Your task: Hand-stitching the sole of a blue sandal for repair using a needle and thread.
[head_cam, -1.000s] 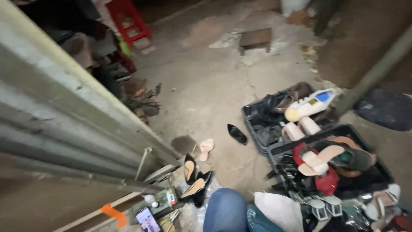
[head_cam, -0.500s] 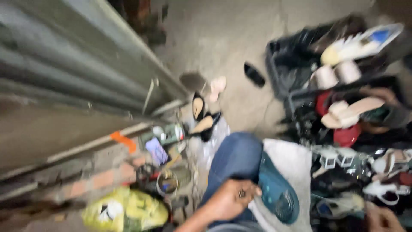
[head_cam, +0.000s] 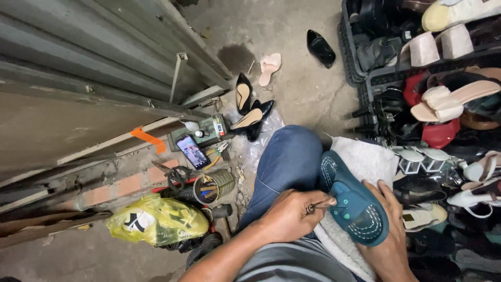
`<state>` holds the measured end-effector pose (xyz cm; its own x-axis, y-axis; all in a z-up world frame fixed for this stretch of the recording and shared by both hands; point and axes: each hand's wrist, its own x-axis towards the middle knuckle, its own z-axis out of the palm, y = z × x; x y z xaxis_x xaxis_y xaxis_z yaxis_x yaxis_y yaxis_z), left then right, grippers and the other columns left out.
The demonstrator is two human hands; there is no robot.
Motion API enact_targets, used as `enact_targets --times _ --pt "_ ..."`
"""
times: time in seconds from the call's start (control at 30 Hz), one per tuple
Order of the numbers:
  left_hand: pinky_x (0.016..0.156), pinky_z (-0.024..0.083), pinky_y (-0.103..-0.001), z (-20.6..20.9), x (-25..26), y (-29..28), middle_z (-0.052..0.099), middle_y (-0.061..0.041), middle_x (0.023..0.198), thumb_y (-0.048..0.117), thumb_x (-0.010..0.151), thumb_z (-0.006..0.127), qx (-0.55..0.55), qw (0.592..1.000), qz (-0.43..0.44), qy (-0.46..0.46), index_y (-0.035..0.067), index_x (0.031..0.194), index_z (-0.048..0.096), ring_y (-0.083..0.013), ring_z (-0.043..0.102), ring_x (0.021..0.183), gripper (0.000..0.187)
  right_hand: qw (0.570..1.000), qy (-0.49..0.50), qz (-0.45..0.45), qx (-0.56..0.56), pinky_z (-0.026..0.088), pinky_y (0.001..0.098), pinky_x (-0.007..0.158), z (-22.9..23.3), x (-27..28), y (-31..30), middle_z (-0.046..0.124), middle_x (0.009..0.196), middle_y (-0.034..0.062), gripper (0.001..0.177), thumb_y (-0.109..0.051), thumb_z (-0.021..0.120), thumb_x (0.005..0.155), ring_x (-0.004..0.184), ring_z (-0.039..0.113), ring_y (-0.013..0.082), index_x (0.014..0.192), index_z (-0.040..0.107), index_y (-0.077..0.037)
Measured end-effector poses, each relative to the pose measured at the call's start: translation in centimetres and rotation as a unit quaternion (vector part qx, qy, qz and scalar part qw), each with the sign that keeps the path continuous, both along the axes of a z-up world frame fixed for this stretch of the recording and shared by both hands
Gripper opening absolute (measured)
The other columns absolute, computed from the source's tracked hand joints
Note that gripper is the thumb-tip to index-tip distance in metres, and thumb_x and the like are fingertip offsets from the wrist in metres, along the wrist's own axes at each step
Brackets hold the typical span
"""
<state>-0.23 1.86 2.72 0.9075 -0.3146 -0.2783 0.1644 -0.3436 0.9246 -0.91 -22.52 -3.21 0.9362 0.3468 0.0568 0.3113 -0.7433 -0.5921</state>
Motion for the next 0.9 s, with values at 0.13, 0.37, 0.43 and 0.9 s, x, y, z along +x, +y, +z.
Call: enact_targets --times 0.13,0.37,0.43,0.9 --pt "0.057 0.055 -0.035 0.2 0.5 -0.4 0.078 -0.011 0.102 0.003 0.087 0.058 -0.024 1.000 -0.001 0.011 0.001 0.120 0.069 -0.0213 0.061 0.054 0.035 0.950 0.194 -0.093 0.226 0.036 0.0463 0.121 -1.1 -1.4 -3.8 0.057 0.149 0.0186 0.016 0.003 0.054 0.086 0.150 0.045 0.0315 0.099 0.063 0.006" --pt "0.058 0.053 -0.033 -0.5 1.1 -2.1 0.076 -0.005 0.089 0.000 0.087 0.062 -0.067 0.997 -0.033 0.002 0.003 0.123 0.069 -0.0194 0.065 0.059 0.036 0.617 0.208 -0.184 0.737 0.044 0.0379 0.073 -3.1 -4.8 -7.6 0.057 0.090 0.0114 0.029 -0.026 0.051 0.113 0.083 0.054 0.0216 0.117 0.074 -0.010" --pt "0.064 0.060 -0.034 -0.4 1.5 -2.8 0.080 -0.012 0.101 0.001 0.083 0.065 -0.039 0.999 -0.018 -0.009 0.005 0.123 0.069 -0.0240 0.079 0.075 0.040 0.840 0.169 -0.257 0.447 0.047 0.0205 0.064 -4.4 -5.7 -7.5 0.057 0.135 0.0147 0.039 -0.007 0.060 0.086 0.088 0.054 0.0128 0.124 0.056 0.002" --pt "0.070 0.057 -0.037 0.8 1.7 0.2 0.069 -0.006 0.108 0.009 0.087 0.066 0.192 0.978 0.026 -0.074 0.010 0.118 0.064 -0.0228 0.072 0.083 0.032 0.771 0.210 -0.408 0.442 0.042 0.0235 0.064 -3.9 -4.1 -6.1 0.060 0.086 0.0029 0.019 -0.015 0.055 0.101 0.072 0.050 0.0098 0.109 0.065 -0.001"
